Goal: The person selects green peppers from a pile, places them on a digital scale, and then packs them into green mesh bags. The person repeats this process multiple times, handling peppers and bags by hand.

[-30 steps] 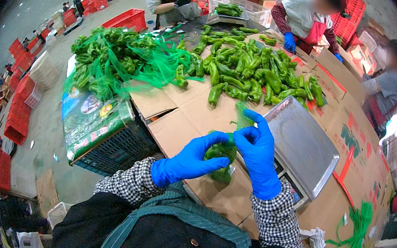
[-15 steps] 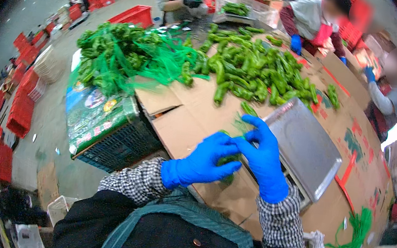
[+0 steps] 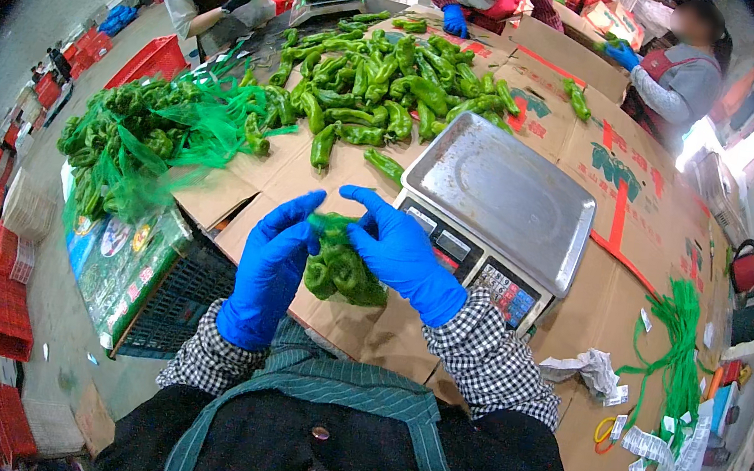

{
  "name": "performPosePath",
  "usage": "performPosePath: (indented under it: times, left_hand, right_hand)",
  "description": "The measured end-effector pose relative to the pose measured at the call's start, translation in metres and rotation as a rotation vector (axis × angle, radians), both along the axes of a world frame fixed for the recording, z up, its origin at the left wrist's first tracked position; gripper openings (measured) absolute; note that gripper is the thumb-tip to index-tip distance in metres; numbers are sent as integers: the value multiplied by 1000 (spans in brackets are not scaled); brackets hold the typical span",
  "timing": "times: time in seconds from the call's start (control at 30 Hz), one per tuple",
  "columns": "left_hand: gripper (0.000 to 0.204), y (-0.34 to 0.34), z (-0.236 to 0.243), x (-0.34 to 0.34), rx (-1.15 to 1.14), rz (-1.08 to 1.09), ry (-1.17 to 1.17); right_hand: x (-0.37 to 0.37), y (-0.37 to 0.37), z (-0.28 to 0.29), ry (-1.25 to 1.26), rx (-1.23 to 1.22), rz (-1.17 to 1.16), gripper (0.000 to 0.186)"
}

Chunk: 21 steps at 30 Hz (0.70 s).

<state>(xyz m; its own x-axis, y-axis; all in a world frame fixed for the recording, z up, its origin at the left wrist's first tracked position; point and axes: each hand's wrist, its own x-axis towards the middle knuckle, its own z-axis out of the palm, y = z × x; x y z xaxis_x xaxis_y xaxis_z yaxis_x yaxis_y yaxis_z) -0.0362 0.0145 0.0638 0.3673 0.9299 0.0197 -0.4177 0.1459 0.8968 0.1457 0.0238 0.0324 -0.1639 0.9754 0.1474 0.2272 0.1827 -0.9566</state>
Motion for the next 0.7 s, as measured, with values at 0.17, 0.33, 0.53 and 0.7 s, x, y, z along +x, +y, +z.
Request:
performPosePath:
  times: [0.17, 0.33, 0.53, 0.7]
  left_hand:
    - [39, -7, 34, -9, -15, -355, 316]
    - [43, -1, 25, -28, 346, -481, 509]
    - [35, 5, 60, -17, -286, -240, -155]
    - [37, 11, 56, -6, -158, -203, -158]
  right_hand:
    - [-2, -2, 7, -68, 62, -15, 37]
    - [-10, -7, 10, 62, -93, 66, 34]
    - [-19, -10, 4, 84, 74, 134, 38]
    - [-19, -16, -7, 82, 143, 374, 50]
